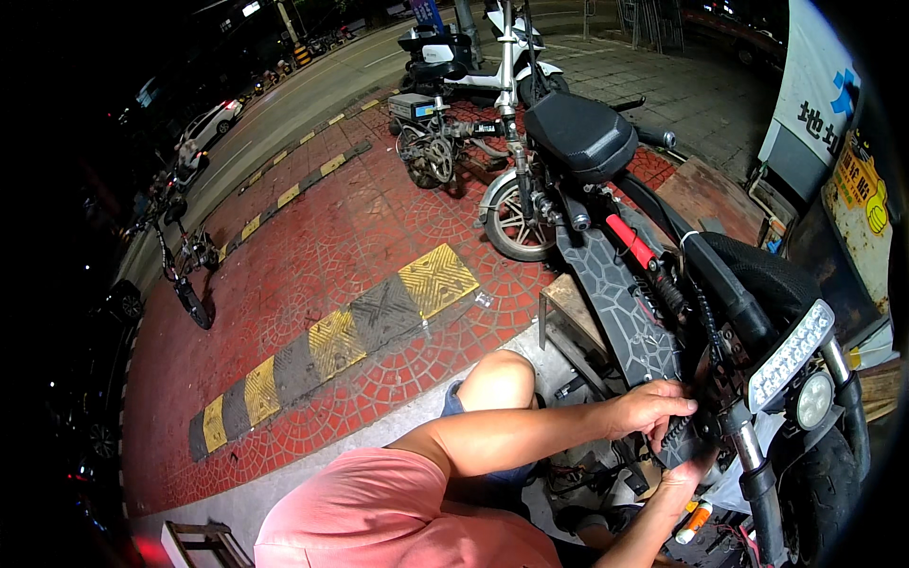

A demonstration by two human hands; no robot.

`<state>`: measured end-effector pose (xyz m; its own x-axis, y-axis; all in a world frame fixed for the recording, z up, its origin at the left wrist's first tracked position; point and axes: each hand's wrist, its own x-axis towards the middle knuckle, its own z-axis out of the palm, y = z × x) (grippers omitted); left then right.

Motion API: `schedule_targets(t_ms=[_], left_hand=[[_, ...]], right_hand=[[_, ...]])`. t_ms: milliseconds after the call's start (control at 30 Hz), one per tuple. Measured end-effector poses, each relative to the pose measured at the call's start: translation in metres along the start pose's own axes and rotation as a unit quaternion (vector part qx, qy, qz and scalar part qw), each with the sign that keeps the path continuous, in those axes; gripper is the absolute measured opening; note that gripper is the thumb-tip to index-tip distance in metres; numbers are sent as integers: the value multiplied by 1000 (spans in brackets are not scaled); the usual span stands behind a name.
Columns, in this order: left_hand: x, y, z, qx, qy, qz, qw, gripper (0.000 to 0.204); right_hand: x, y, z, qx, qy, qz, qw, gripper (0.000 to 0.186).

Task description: The person uses a cordless impact driver to remove screws from the front panel of an electric scooter. They then detach the handlebar assembly, reposition it, and reconnect the wiring harnesses. Finally, they use a manual screwdriver to tighten the screws securing the handlebar stem.

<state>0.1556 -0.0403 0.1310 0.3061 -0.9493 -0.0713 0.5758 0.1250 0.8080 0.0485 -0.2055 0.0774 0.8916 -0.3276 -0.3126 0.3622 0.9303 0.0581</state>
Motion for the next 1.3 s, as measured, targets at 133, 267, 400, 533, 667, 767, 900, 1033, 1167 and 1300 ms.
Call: schedule_targets(t_ms=[133,267,400,533,667,767,900,1033,1167,1300], left_hand=[[1,-2,-1,-1,-5,4,1000,38],[1,-3,-2,6,0,-4,1000,38],[0,-2,-1,10,5,2,1000,37],[-1,0,-1,10,-1,2,1000,35],[0,-1,-1,10,1,2,1000,35],[0,0,0,4,-1,7,1000,37],[0,-2,0,0,5,7,1000,38],[-1,1,2,-4,-2,10,1000,38],[-1,0,1,-3,-5,14,1000,40],[1,-2,-1,6,-5,7,1000,40]], right_hand=[[5,-7,-12,-2,-6,10,1000,64],[6,-7,-13,9,-13,13,1000,64],[4,-5,-10,30,-16,14,999,65],[-2,4,1,27,-19,1,999,66],[-8,17,20,56,-23,15,998,66],[-7,19,23,67,-18,23,997,65],[-3,11,12,45,-25,27,998,64],[-1,8,5,40,-22,19,999,64],[0,5,0,44,-32,26,998,65],[4,5,0,35,-20,13,999,66]])
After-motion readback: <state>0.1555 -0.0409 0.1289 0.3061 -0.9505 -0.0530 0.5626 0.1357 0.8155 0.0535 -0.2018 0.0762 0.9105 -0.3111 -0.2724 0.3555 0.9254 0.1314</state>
